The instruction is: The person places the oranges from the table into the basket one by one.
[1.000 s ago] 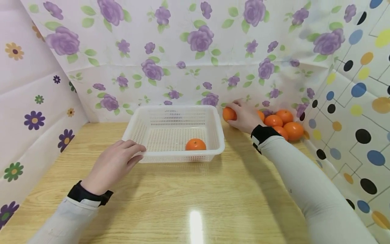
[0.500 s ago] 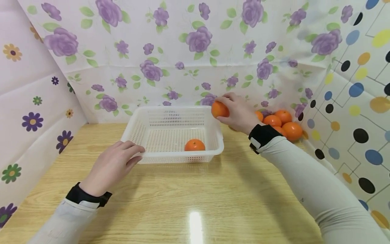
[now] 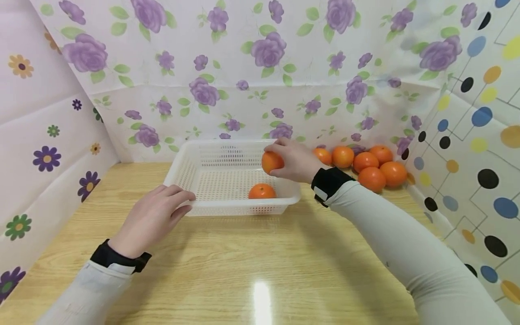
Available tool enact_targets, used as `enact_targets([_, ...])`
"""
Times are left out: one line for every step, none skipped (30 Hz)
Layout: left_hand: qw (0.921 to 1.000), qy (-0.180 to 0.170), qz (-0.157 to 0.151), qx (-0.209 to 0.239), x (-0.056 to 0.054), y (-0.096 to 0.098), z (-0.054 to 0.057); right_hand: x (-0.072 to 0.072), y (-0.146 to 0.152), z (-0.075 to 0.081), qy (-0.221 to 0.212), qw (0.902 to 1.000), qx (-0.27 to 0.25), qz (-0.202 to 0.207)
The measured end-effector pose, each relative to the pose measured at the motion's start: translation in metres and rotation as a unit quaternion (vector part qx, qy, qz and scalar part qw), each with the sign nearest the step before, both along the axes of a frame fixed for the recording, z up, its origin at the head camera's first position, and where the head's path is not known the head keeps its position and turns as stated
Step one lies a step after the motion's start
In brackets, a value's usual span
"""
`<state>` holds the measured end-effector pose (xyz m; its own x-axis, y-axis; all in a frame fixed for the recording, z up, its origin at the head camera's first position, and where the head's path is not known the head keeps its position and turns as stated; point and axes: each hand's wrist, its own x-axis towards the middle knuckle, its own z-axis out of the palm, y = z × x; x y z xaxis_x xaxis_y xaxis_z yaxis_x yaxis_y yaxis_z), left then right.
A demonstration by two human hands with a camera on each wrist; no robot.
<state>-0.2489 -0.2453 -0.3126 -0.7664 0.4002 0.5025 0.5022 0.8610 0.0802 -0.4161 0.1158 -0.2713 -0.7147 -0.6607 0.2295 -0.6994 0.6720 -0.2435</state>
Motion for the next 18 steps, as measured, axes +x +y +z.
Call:
enact_targets([1.0,0.0,0.0,0.0,0.0,0.0,0.0,0.0,-0.002,-0.002,-0.006,0.9999,0.009,0.003])
enact_targets([1.0,-0.001,0.001,-0.001,0.0,0.001,0.001,0.0,-0.004,-0.004,-0.014,0.9998,0.015,0.006])
enact_targets([1.0,-0.002,0.002,-0.001,0.001,0.001,0.001,-0.001,-0.005,-0.006,-0.021,0.9995,0.022,0.006])
enact_targets([1.0,-0.003,0.004,-0.001,0.001,0.001,0.001,-0.002,-0.007,-0.008,-0.026,0.9992,0.029,0.005])
enact_targets([1.0,-0.004,0.005,-0.002,0.001,0.001,0.001,-0.001,-0.009,-0.009,-0.032,0.9989,0.033,0.004])
enact_targets([1.0,-0.005,0.006,-0.002,0.001,0.001,0.001,-0.001,-0.01,-0.01,-0.037,0.9986,0.036,0.001])
enact_targets([1.0,-0.005,0.006,-0.002,0.001,0.001,0.001,-0.002,-0.012,-0.012,-0.039,0.9984,0.041,-0.001])
enact_targets([1.0,-0.004,0.006,-0.002,0.0,0.001,0.001,-0.002,-0.013,-0.013,-0.039,0.9982,0.045,-0.004])
enact_targets([1.0,-0.002,0.006,-0.002,0.0,0.001,0.0,-0.003,-0.015,-0.014,-0.039,0.998,0.049,-0.007])
enact_targets([1.0,-0.001,0.005,-0.004,-0.001,0.0,0.0,-0.003,-0.016,-0.014,-0.037,0.9979,0.052,-0.008])
enact_targets([1.0,0.0,0.004,-0.005,-0.001,0.0,0.0,-0.004,-0.017,-0.014,-0.036,0.9978,0.055,-0.008])
enact_targets([1.0,0.002,0.004,-0.006,-0.002,0.0,0.0,-0.005,-0.018,-0.014,-0.038,0.9976,0.057,-0.008])
enact_targets([1.0,0.003,0.003,-0.008,-0.002,0.0,0.0,-0.006,-0.019,-0.015,-0.038,0.9974,0.06,-0.008])
enact_targets([1.0,0.002,0.003,-0.009,-0.002,0.0,0.0,-0.007,-0.02,-0.015,-0.04,0.9972,0.062,-0.007])
enact_targets([0.9999,0.002,0.003,-0.01,-0.002,0.0,0.0,-0.008,-0.021,-0.015,-0.042,0.9969,0.066,-0.007])
enact_targets([0.9999,0.001,0.004,-0.01,-0.002,-0.001,0.0,-0.008,-0.022,-0.015,-0.044,0.9967,0.068,-0.004])
enact_targets([0.9999,0.0,0.005,-0.01,-0.002,-0.001,0.0,-0.009,-0.023,-0.016,-0.048,0.9963,0.071,-0.002])
enact_targets([0.9999,-0.001,0.006,-0.01,-0.002,-0.001,0.0,-0.01,-0.024,-0.017,-0.05,0.9959,0.075,0.002])
